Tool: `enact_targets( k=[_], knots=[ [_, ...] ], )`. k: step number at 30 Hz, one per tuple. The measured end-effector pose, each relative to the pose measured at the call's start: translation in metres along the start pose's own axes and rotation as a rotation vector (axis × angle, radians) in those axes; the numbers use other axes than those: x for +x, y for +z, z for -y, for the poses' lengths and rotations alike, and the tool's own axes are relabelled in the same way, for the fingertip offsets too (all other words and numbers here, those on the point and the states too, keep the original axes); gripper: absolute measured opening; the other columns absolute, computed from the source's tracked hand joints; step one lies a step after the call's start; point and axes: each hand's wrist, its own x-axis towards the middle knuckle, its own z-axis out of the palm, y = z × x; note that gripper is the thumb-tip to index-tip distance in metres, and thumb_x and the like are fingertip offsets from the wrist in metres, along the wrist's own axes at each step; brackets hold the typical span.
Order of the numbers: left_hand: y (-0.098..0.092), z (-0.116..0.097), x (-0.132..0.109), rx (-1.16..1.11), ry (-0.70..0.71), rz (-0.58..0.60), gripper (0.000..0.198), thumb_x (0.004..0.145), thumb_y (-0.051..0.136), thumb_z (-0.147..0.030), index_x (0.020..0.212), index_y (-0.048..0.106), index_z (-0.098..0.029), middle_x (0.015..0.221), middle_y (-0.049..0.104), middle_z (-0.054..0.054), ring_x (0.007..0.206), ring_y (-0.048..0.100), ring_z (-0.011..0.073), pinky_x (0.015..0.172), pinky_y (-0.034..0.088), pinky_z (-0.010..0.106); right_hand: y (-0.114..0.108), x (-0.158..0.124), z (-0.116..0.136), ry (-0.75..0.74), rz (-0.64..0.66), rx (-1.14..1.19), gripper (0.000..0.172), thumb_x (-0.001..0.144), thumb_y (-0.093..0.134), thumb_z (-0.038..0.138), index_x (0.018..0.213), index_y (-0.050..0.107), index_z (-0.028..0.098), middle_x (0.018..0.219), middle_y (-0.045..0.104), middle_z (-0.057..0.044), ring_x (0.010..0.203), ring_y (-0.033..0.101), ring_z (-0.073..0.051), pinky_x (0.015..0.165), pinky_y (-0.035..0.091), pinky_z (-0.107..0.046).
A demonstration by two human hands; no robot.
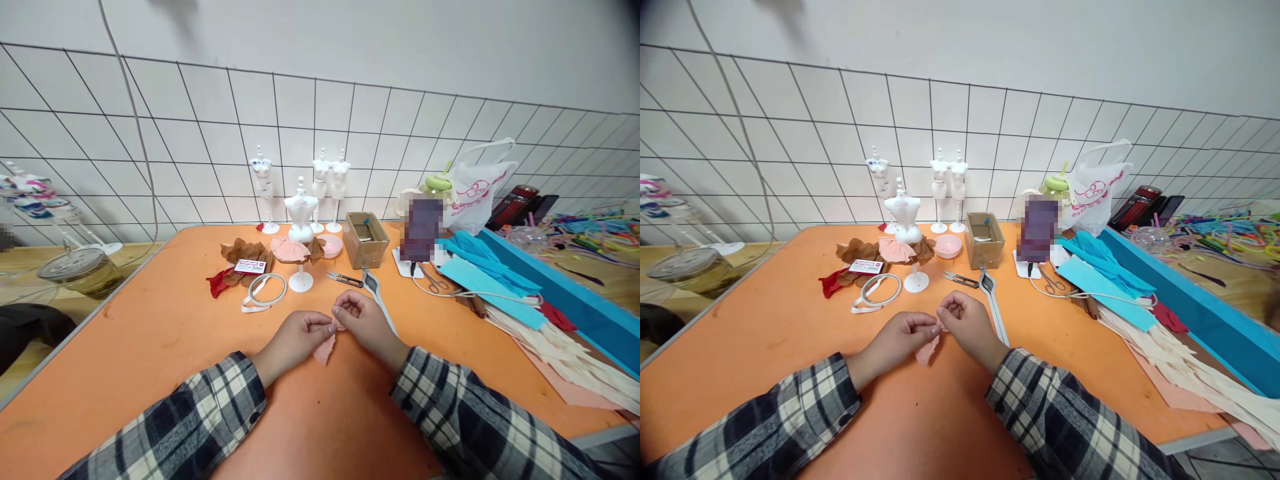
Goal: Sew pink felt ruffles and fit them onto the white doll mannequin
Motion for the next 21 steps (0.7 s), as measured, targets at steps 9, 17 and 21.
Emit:
enact_targets(
  k=[9,17,21],
  knots=[
    [-0.006,0.004,0.008,-0.240,0.013,-0.214,0.037,0.068,0.076,-0.047,0.084,0.072,-0.014,0.080,0.071,0.004,0.070,0.059,0.0157,0.064,0.042,0.024,0.004,0.001,-0.008,-0.070,0.051,0.095,0.037,0.076,0.068,0.030,0.105,0.047,0.020,0.085,0.059,0.000,0.077,0.059,-0.014,0.073,0.047,-0.029],
    [-0.010,0.002,0.006,-0.310,0.022,-0.096,0.045,0.076,0.071,-0.046,0.108,0.070,-0.015,0.103,0.073,0.009,0.090,0.065,0.0218,0.082,0.047,0.031,-0.001,0.005,-0.007,0.099,0.107,0.256,0.041,0.072,0.071,0.027,0.106,0.049,0.019,0.080,0.061,0.002,0.071,0.059,-0.012,0.069,0.048,-0.027],
    [-0.012,0.006,0.007,-0.219,-0.028,-0.092,0.040,0.072,0.075,-0.042,0.099,0.071,-0.013,0.092,0.074,0.008,0.082,0.065,0.0196,0.075,0.047,0.028,-0.002,0.006,-0.007,0.044,0.119,0.179,0.041,0.073,0.070,0.026,0.108,0.050,0.019,0.087,0.062,0.000,0.074,0.059,-0.012,0.071,0.048,-0.027]
  ],
)
